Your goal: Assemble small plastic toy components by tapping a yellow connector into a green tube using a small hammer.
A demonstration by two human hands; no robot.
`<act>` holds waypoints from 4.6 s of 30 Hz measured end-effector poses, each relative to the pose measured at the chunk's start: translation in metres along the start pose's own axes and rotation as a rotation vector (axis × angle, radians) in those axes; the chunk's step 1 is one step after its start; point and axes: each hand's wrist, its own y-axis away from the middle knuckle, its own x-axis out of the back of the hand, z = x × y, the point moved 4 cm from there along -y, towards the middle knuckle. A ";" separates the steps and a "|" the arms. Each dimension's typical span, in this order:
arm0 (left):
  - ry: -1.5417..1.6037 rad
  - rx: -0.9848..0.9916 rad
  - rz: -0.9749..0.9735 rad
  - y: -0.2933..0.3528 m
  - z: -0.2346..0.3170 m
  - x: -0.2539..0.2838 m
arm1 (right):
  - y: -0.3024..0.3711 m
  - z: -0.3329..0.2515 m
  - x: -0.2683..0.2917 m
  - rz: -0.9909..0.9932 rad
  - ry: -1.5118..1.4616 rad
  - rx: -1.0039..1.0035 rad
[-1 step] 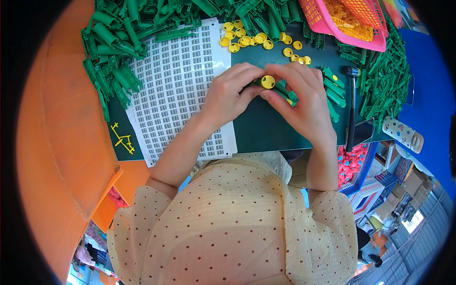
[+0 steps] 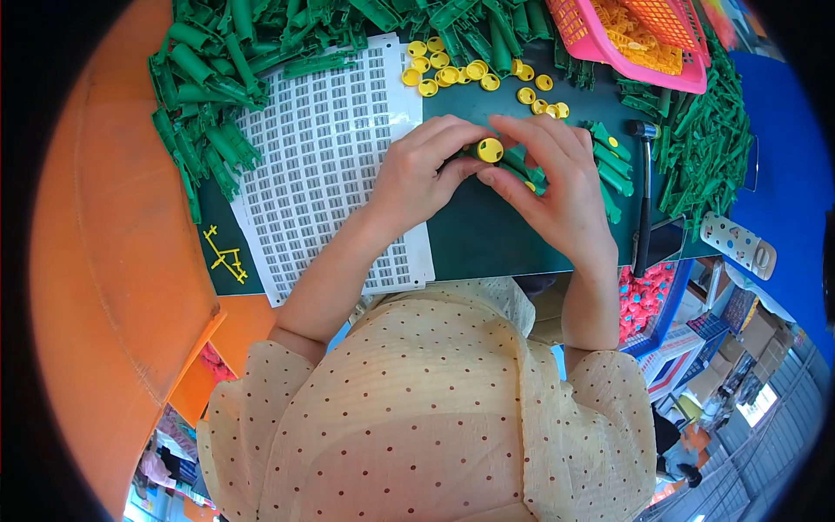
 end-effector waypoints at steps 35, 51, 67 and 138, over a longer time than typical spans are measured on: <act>0.025 -0.017 -0.019 0.000 0.003 0.002 | 0.069 -0.019 0.043 0.194 -0.467 -0.141; 0.070 0.022 -0.029 0.000 0.001 -0.003 | 0.109 0.088 0.061 0.559 -0.334 -0.676; 0.014 -0.203 -0.081 0.009 0.012 -0.007 | 0.055 -0.001 0.015 0.226 0.016 -0.042; -0.065 -0.069 0.171 0.004 0.011 0.015 | 0.000 -0.004 -0.001 0.051 0.188 0.169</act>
